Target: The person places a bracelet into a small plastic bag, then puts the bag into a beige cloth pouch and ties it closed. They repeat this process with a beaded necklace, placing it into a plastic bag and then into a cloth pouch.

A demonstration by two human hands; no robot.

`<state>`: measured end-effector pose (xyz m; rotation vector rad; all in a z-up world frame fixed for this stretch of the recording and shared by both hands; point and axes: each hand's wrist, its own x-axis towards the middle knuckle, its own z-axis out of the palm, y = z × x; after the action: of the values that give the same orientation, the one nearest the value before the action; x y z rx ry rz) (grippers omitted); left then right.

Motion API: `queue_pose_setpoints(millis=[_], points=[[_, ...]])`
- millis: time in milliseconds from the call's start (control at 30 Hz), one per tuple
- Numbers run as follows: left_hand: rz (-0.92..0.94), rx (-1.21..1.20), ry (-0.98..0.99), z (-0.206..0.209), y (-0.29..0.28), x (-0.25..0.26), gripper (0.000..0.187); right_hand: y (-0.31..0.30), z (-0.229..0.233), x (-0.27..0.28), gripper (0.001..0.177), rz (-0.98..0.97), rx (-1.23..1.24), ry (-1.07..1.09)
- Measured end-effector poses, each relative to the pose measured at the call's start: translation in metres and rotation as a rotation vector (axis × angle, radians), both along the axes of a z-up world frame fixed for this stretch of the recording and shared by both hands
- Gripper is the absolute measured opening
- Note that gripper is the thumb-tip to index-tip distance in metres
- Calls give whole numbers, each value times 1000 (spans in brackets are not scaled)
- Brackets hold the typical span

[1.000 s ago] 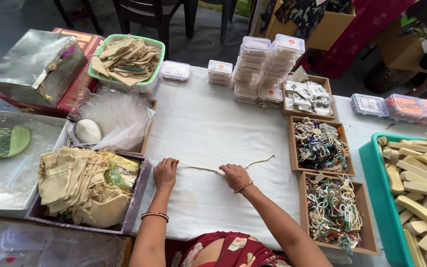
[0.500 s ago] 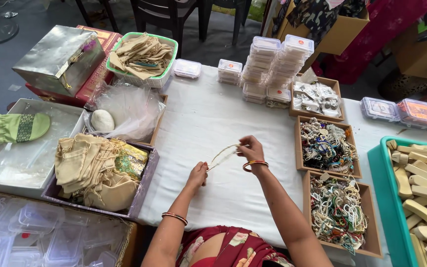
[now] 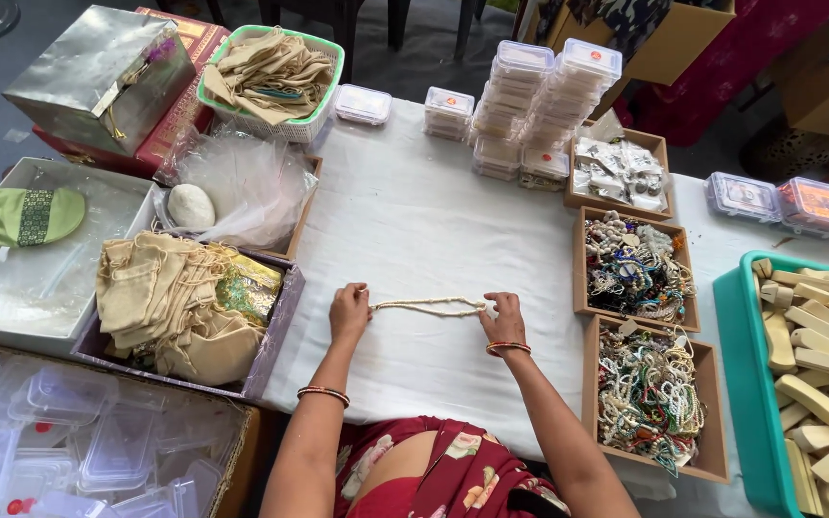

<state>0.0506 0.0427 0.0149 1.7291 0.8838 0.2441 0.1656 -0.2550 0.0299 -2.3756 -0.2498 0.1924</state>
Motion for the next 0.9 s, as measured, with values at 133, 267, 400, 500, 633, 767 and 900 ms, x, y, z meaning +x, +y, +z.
queue_pose_setpoints(millis=[133,267,400,500,633,767,900], points=[[-70,330,-91,-12,4,-17,22,5,-5,-1,39,165,-64,-261],[-234,528,-139,2,-9,-25,17,17,-5,-2,34,325,-182,-292],[-293,654,1,7,-15,-18,11,19,-21,4,30,337,-241,-256],[-367,817,-31,-6,-5,-20,12,7,-34,11,29,286,-166,-283],[-362,806,-29,-4,5,-24,13,-3,-30,14,28,256,-176,-254],[-391,803,-70,23,6,-23,18,-2,-22,14,27,216,-173,-260],[-364,864,-202,40,0,-21,33,2,-18,10,27,204,-183,-250]])
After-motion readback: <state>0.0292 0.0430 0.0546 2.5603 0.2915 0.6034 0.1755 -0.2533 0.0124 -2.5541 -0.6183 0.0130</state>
